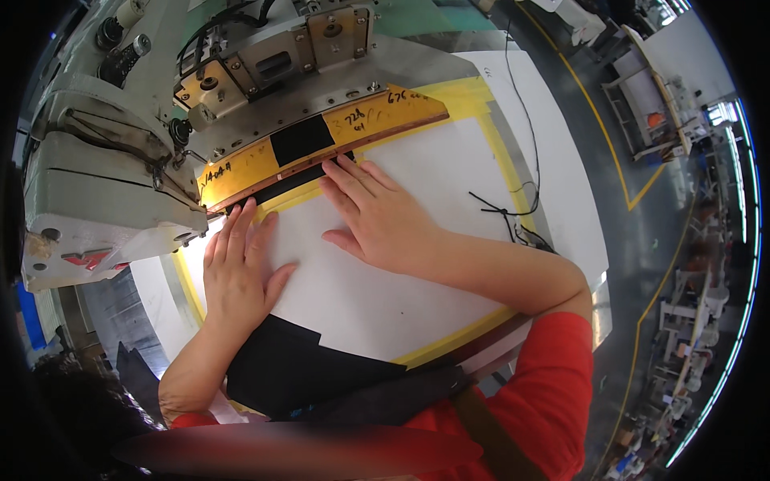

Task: Aligning and sewing black fabric or leather components using an industrial automated sewing machine.

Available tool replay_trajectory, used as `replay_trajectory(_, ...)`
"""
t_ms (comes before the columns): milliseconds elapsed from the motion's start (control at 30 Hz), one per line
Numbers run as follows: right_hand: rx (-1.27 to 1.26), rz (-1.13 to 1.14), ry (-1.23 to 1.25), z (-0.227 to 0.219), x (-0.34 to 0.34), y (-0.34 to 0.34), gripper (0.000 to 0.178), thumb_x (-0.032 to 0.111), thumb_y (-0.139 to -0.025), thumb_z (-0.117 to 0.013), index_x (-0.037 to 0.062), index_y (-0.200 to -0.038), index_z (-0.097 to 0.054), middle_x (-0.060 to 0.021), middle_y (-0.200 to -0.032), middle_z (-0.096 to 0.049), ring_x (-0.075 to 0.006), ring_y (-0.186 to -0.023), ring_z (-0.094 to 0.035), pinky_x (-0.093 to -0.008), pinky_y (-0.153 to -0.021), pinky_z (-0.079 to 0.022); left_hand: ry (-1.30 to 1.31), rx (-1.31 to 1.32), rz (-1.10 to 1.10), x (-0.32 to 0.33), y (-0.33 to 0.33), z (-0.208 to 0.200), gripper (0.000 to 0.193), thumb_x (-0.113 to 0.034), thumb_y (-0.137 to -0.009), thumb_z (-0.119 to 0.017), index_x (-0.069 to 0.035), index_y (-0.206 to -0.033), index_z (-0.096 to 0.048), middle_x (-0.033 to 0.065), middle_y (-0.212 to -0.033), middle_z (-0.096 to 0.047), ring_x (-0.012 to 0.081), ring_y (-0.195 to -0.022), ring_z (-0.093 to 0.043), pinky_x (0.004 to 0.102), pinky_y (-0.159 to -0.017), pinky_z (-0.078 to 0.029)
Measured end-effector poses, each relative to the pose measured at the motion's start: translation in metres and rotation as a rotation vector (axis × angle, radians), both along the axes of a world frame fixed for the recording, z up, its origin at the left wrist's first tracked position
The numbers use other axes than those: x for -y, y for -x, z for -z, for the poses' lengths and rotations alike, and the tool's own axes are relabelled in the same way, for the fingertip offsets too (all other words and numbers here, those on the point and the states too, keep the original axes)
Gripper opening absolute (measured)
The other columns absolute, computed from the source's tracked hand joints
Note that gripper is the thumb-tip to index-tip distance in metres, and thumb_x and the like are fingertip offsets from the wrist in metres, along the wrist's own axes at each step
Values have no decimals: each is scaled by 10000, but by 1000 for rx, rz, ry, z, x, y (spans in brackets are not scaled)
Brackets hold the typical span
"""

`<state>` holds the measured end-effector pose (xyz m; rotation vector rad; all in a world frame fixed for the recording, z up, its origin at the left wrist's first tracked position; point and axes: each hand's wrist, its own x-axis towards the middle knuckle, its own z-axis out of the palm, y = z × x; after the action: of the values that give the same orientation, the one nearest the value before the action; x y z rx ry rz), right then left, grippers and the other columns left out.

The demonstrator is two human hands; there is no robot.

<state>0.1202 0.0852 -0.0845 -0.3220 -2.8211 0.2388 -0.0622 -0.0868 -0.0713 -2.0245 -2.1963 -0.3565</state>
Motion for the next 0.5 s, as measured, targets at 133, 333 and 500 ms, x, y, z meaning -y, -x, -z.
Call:
replay_trajectory(133, 2, -3, 48, -1, -1, 0, 633, 338, -839, -678, -52, -1304, -496, -195, -1446, -412, -339, -1352, -401, -465, -1110, -311, 17, 21, -25, 2, -3, 2, 670, -432, -813, -683, -85, -1359, -511, 165, -1452, -429, 343, -1306, -441, 455, -1009, -367)
replay_trajectory(333, 17, 13, 15, -6, 1, 0, 655, 290, -826, -696, -43, -1343, -468, -176, -1459, -404, -332, -1348, -408, -473, -1107, -313, 24, 77, -28, 4, -3, 2, 664, -407, -810, -702, -98, -1364, -508, 168, -1459, -416, 343, -1329, -419, 454, -1038, -353)
replay_trajectory(500, 20, 18, 26, -5, 1, -1, 654, 291, -826, -698, -48, -1338, -472, -178, -1454, -406, -337, -1344, -411, -474, -1101, -326, 31, 84, -29, 2, -4, 2, 655, -414, -809, -700, -101, -1356, -519, 171, -1455, -420, 346, -1319, -431, 455, -1021, -368)
